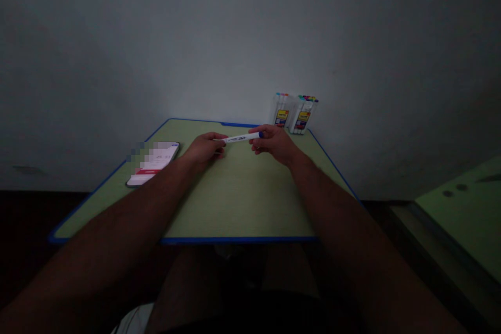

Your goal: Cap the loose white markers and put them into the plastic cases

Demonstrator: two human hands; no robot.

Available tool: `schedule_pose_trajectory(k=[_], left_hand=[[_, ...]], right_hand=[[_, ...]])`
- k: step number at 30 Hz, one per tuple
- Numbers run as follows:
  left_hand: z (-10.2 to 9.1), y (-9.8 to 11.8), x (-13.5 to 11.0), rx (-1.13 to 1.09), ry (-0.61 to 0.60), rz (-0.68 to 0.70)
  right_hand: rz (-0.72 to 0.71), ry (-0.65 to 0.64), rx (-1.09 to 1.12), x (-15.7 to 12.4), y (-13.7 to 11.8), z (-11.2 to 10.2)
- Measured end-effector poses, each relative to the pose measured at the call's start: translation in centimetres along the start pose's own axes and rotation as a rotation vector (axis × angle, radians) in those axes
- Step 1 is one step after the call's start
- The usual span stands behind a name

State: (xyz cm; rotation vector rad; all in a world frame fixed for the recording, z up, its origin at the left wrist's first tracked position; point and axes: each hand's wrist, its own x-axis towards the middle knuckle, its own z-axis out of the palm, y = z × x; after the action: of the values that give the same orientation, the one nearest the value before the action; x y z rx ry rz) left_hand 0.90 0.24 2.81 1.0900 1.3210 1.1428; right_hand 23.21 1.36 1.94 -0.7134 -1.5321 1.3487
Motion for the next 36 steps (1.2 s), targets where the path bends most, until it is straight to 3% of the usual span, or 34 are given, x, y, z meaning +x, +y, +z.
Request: schedule_pose_trajectory(k=[9,13,19,27,36], left_hand=[[-0.3,-0.6,0.7,0.058,0.047,0.089],[-0.5,-0.9,1.1,0.125,0.082,0.23],[-0.4,-0.7,0.5,0.255,0.022,0.429],[-0.1,-0.7,-0.1,0.259,-0.082,0.545],[0.0,-1.3,0.6,0.233,-0.11,0.581]], right_hand=[[0.018,0.108,-0.09,0.2,0.8,-0.9],[0.035,0.204,-0.199,0.5,1.4,-1.4],[0.141,0.291,-0.287,0.4,1.6,-1.6],[0.254,0.285,-0.322,0.0,0.9,-0.7],[0.244,0.238,-0.335,0.1,1.6,-1.2]])
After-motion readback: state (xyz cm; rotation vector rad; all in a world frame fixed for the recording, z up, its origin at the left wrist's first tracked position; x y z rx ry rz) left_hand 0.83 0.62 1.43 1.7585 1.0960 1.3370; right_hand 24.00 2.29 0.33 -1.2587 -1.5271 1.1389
